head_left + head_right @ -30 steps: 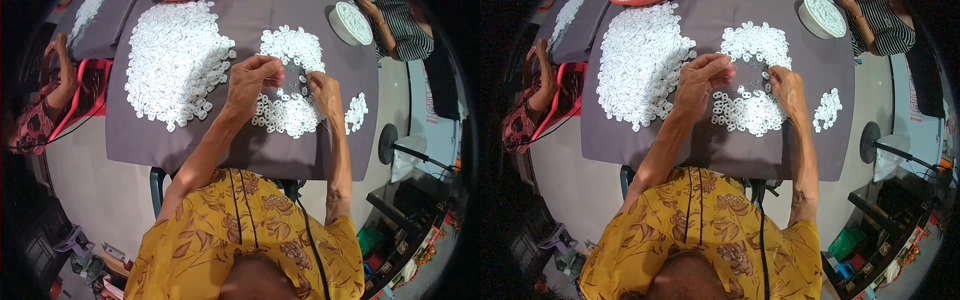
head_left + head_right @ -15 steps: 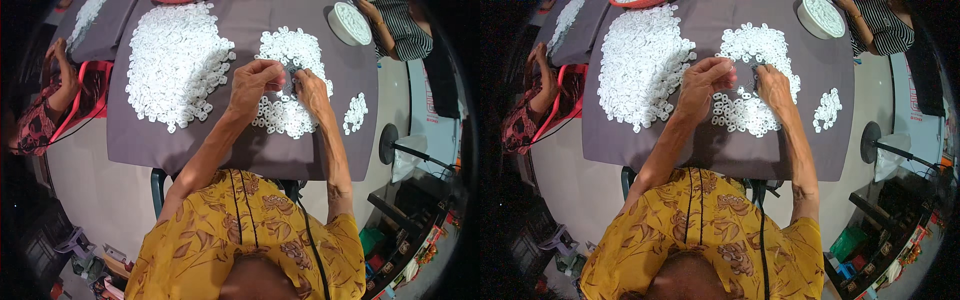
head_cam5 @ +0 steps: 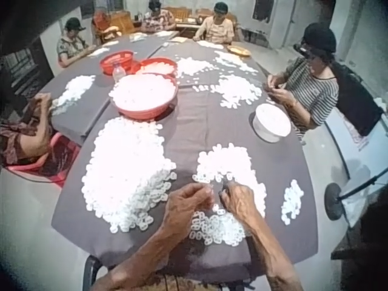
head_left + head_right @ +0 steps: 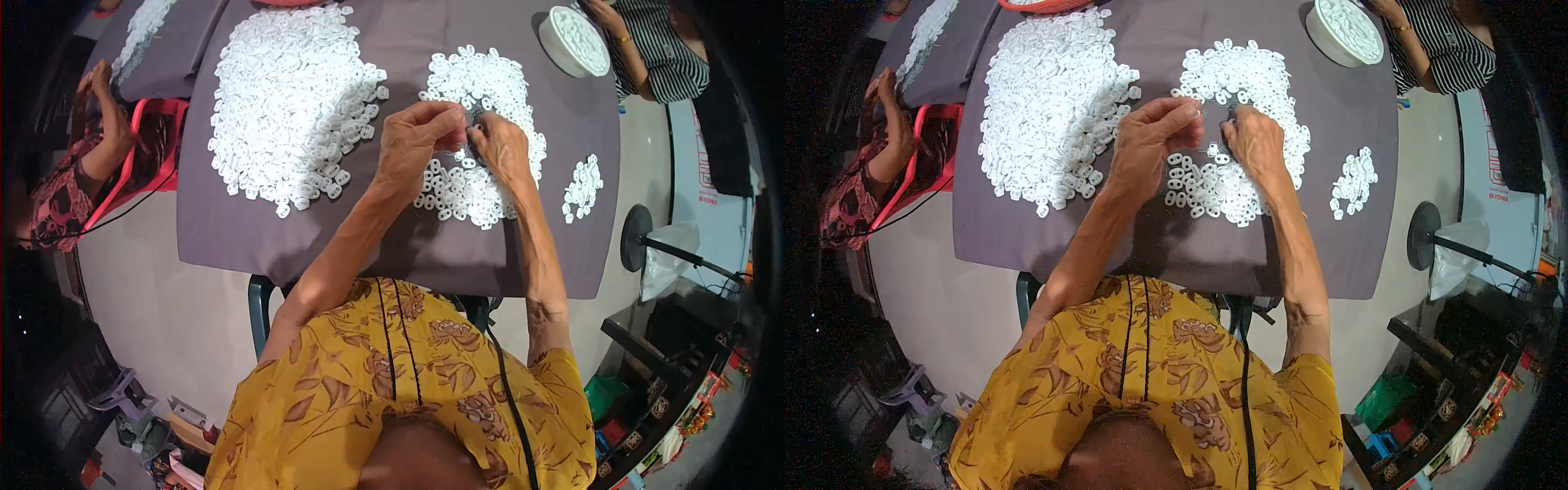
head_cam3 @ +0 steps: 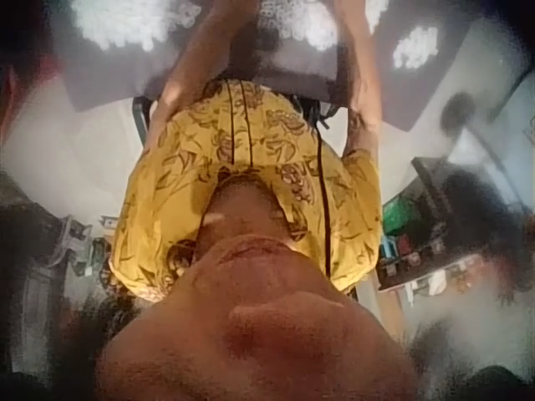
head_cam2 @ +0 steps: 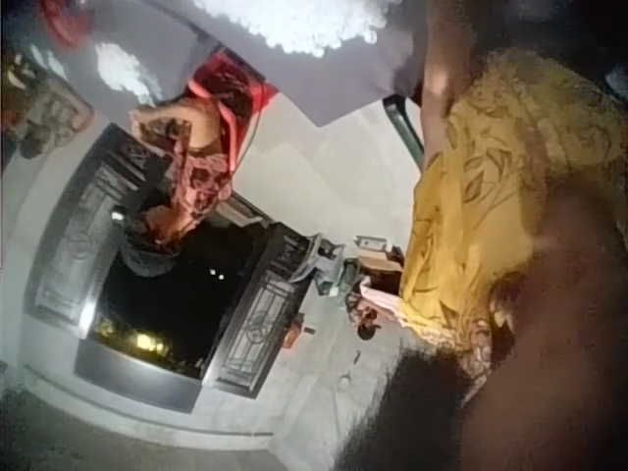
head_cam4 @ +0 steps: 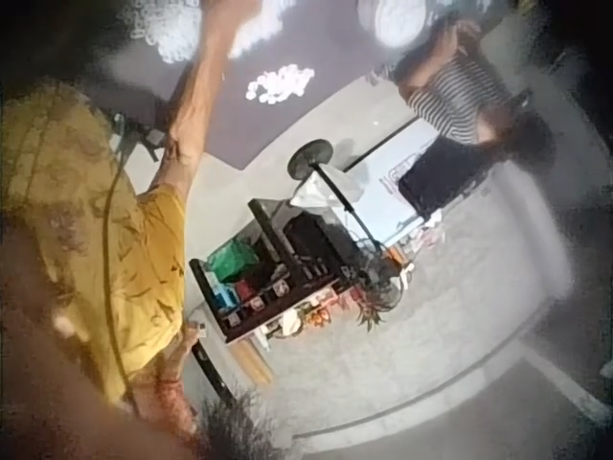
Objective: The person assembles plastic cord locks by hand, repeatedly picking up plastic components from piles on the table and fitting the pieces together.
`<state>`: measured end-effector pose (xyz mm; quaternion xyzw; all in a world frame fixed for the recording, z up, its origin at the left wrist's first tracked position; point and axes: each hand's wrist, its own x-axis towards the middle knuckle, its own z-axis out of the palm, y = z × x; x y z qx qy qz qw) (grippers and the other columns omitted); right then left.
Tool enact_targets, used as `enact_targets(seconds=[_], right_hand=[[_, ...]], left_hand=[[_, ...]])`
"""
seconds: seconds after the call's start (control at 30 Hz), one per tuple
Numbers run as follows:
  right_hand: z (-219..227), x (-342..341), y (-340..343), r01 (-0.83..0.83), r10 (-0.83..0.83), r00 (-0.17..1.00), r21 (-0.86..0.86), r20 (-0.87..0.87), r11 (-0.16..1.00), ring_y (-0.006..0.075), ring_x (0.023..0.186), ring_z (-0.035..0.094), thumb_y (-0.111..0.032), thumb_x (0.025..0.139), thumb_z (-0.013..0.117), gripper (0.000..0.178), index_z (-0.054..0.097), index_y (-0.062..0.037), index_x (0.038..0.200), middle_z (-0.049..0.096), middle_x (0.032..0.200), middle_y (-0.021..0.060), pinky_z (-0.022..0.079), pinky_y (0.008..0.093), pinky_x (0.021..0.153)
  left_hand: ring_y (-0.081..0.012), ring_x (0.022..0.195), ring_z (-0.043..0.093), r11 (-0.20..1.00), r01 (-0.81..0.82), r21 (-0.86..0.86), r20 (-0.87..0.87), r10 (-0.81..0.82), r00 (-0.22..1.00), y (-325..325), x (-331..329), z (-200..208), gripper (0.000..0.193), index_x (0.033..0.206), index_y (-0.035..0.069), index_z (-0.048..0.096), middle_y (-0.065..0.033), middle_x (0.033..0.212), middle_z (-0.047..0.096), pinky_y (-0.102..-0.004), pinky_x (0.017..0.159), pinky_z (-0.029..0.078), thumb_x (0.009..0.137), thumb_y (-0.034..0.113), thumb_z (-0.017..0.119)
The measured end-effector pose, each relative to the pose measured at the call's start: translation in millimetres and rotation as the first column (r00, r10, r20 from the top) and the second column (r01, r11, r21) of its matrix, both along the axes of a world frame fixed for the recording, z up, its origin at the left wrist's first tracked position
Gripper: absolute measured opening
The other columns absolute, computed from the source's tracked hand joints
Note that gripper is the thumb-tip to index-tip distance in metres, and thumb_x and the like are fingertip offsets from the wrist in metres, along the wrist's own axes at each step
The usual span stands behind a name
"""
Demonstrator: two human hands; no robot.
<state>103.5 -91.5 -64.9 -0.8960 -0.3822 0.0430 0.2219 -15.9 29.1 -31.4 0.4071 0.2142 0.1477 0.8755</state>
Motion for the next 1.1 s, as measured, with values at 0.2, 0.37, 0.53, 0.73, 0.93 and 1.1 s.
enact_targets(seconds=[0.2, 0.37, 0.53, 0.73, 0.93, 1.1], right_hand=[[-15.0, 6.8, -1.5, -0.199, 0.179, 0.971, 0.116, 0.16, 0.973, 0.034, 0.067, 0.056, -0.009, 0.075, 0.057, 0.013, 0.054, 0.0011, 0.083, 0.055, 0.072, 0.0195, 0.044, 0.0403, 0.062], [22.1, 6.8, -9.3, 0.296, 0.22, 0.57, 0.448, -0.791, 0.844, 0.0118, 0.061, 0.054, -0.009, 0.084, 0.053, 0.012, 0.054, 0.0007, 0.09, 0.056, 0.069, 0.0037, 0.044, 0.0249, 0.058], [52.1, -5.2, -12.7, 0.39, 0.411, 0.373, 0.543, -0.832, 0.744, 0.0129, 0.062, 0.056, -0.008, 0.084, 0.052, 0.016, 0.054, 0.0027, 0.096, 0.057, 0.073, 0.0061, 0.046, 0.0242, 0.059], [77.0, -19.2, -17.1, 0.417, 0.427, 0.392, 0.571, -0.815, 0.707, 0.0136, 0.063, 0.056, -0.006, 0.083, 0.052, 0.02, 0.053, 0.0041, 0.1, 0.058, 0.073, 0.0079, 0.046, 0.0234, 0.062], [90.1, -21.3, -20.0, 0.37, 0.431, 0.416, 0.582, -0.801, 0.724, 0.0134, 0.064, 0.056, -0.004, 0.082, 0.051, 0.022, 0.053, 0.0046, 0.102, 0.058, 0.073, 0.008, 0.045, 0.0236, 0.064], [93.1, -24.2, -19.3, 0.266, 0.398, 0.55, 0.606, -0.734, 0.749, 0.0131, 0.066, 0.056, 0.002, 0.08, 0.049, 0.024, 0.053, 0.0058, 0.104, 0.058, 0.076, 0.0079, 0.044, 0.023, 0.067]], left_hand=[[-0.0097, 0.065, 0.058, 1.0, -0.005, 0.006, -0.006, 0.005, 1.0, -4.0, 2.8, 0.4, 0.016, 0.089, 0.0, 0.062, -0.0038, 0.075, 0.061, -0.0219, 0.06, 0.048, 0.08, 0.013, 0.062], [-0.0076, 0.061, 0.056, 1.0, -0.026, 0.007, 0.008, 0.026, 1.0, -4.0, -1.5, 2.5, 0.014, 0.087, -0.001, 0.062, -0.0028, 0.073, 0.06, -0.0203, 0.058, 0.046, 0.08, 0.012, 0.061], [-0.0062, 0.062, 0.053, 0.998, 0.048, 0.042, 0.052, -0.05, 0.997, -12.0, -4.2, 20.4, 0.014, 0.083, -0.001, 0.062, -0.0027, 0.071, 0.06, -0.0197, 0.059, 0.045, 0.08, 0.013, 0.06], [-0.0057, 0.062, 0.052, 0.995, 0.06, 0.083, 0.077, -0.067, 0.995, -16.8, -5.6, 32.7, 0.013, 0.083, -0.001, 0.062, -0.0019, 0.068, 0.058, -0.0195, 0.057, 0.044, 0.08, 0.011, 0.059], [-0.0049, 0.06, 0.049, 0.991, 0.055, 0.119, 0.13, -0.07, 0.989, -19.6, -5.9, 33.9, 0.013, 0.083, -0.001, 0.062, -0.001, 0.067, 0.057, -0.0189, 0.056, 0.042, 0.08, 0.011, 0.06], [-0.0048, 0.06, 0.049, 0.99, 0.062, 0.123, 0.137, -0.079, 0.987, -19.1, -6.8, 33.6, 0.012, 0.083, 0.0, 0.062, -0.0012, 0.068, 0.058, -0.0186, 0.056, 0.041, 0.08, 0.012, 0.06]])
